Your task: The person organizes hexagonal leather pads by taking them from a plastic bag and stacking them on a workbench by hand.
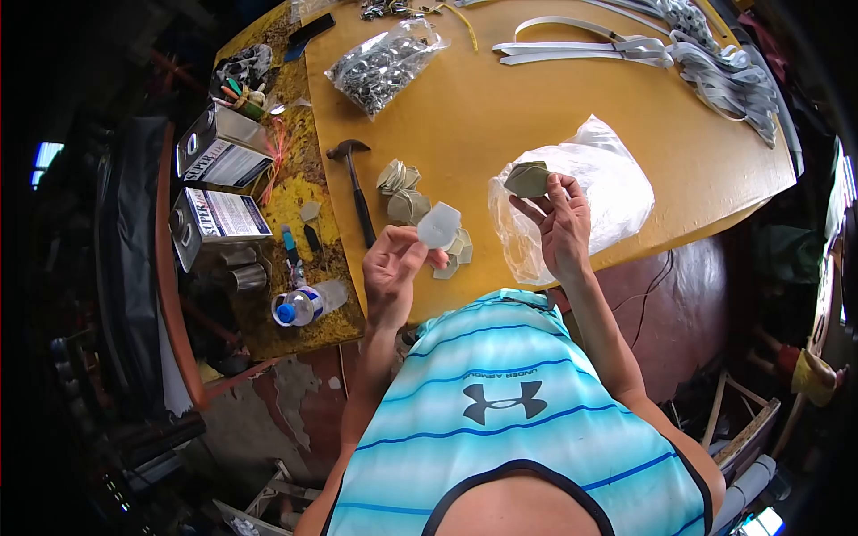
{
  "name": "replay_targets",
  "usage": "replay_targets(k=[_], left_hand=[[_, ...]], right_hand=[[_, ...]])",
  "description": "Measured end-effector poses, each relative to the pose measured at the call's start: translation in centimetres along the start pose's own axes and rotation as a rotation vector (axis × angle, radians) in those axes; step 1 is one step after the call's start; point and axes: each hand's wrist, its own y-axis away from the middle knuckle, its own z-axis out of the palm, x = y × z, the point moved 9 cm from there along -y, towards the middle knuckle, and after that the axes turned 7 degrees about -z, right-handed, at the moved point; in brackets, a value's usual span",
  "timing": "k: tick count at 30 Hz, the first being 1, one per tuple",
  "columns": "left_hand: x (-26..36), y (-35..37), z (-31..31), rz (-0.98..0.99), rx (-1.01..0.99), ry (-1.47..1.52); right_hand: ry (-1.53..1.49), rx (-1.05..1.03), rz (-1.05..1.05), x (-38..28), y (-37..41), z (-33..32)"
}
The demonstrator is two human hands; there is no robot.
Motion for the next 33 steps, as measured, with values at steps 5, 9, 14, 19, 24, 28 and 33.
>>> replay_targets(k=[5,9,14,19,24,28,33], left_hand=[[0.7,-0.2,-1.0,0.003,0.086,-0.014],[0.9,-0.1,-1.2,-0.004,0.095,-0.013],[1.0,-0.1,-1.2,0.012,0.098,-0.054],[0.9,-0.1,-1.2,0.003,0.097,-0.041],[1.1,-0.2,-1.3,0.015,0.125,-0.058],[3.2,0.4,-0.7,0.344,0.256,-0.651],[-3.3,0.3,0.5,0.411,0.101,-1.504]], right_hand=[[0.017,-0.045,0.071,1.5,0.9,0.6],[0.012,-0.05,0.121,2.8,1.7,1.3],[0.03,-0.079,0.139,3.2,1.8,1.5],[0.045,-0.075,0.132,3.3,1.5,1.0],[0.051,-0.068,0.144,3.3,1.5,1.1],[0.04,-0.068,0.154,3.6,1.5,1.1],[-0.021,-0.09,0.187,3.9,1.7,1.3]])
